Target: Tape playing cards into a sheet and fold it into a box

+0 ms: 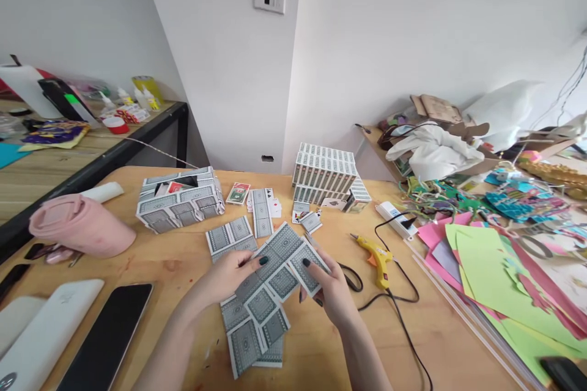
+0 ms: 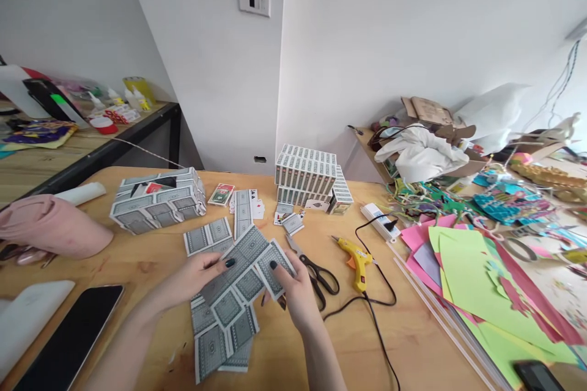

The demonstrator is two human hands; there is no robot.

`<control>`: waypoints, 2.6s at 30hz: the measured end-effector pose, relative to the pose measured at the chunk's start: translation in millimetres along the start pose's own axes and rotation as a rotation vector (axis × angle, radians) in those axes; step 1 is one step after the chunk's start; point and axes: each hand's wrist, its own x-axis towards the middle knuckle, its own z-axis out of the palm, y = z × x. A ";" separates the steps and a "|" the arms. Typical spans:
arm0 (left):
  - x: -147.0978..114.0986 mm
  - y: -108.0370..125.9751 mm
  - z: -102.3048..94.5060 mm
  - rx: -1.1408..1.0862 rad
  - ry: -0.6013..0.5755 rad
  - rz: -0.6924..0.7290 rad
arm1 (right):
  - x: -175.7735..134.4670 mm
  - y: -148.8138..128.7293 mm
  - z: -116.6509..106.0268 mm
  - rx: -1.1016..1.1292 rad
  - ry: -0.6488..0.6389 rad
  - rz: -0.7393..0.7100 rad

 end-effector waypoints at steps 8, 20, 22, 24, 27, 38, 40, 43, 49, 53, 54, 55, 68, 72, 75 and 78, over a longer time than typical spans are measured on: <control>4.7 12.6 15.1 -0.050 0.132 0.076 | 2.1 -3.1 5.6 -0.013 0.039 -0.025; 6.8 2.7 17.7 -0.154 0.260 0.059 | -0.8 -5.8 11.8 -0.229 0.078 -0.143; 5.2 4.8 18.1 -0.126 0.273 0.068 | 0.0 -5.5 11.4 -0.220 0.043 -0.129; 3.2 8.5 18.3 -0.113 0.271 0.085 | 1.4 -5.3 9.3 -0.196 0.006 -0.088; 0.7 13.6 18.4 -0.122 0.266 0.109 | 4.7 -5.5 4.8 -0.198 -0.071 -0.013; 0.3 15.4 23.7 -0.040 0.314 0.152 | 15.2 -11.6 -12.6 -0.355 -0.168 0.027; 0.4 17.2 25.1 -0.013 0.318 0.182 | 16.4 -14.0 -14.3 -0.360 -0.173 0.031; 0.6 19.5 28.2 0.007 0.301 0.212 | 19.8 -14.9 -15.1 -0.335 -0.208 0.059; 1.0 22.3 30.9 -0.026 0.313 0.210 | 26.1 -11.4 -13.5 -0.372 -0.200 -0.005; 1.3 21.9 26.8 -0.092 0.329 0.142 | 24.8 -10.8 -16.7 -0.378 -0.183 -0.048; 1.3 21.4 26.1 -0.094 0.335 0.131 | 24.1 -10.4 -17.3 -0.374 -0.193 -0.054; 1.2 20.7 25.9 -0.091 0.339 0.123 | 23.5 -9.8 -17.6 -0.368 -0.205 -0.057; 0.7 17.7 30.8 -0.045 0.337 0.134 | 23.5 -6.2 -11.6 -0.327 -0.188 -0.046; 2.2 17.2 31.4 -0.080 0.322 0.103 | 22.4 -6.8 -9.2 -0.311 -0.162 -0.055; 2.7 16.9 32.9 -0.088 0.327 0.105 | 22.1 -7.7 -7.5 -0.316 -0.159 -0.061; 2.3 17.0 33.8 -0.072 0.332 0.121 | 22.3 -7.5 -7.3 -0.319 -0.157 -0.055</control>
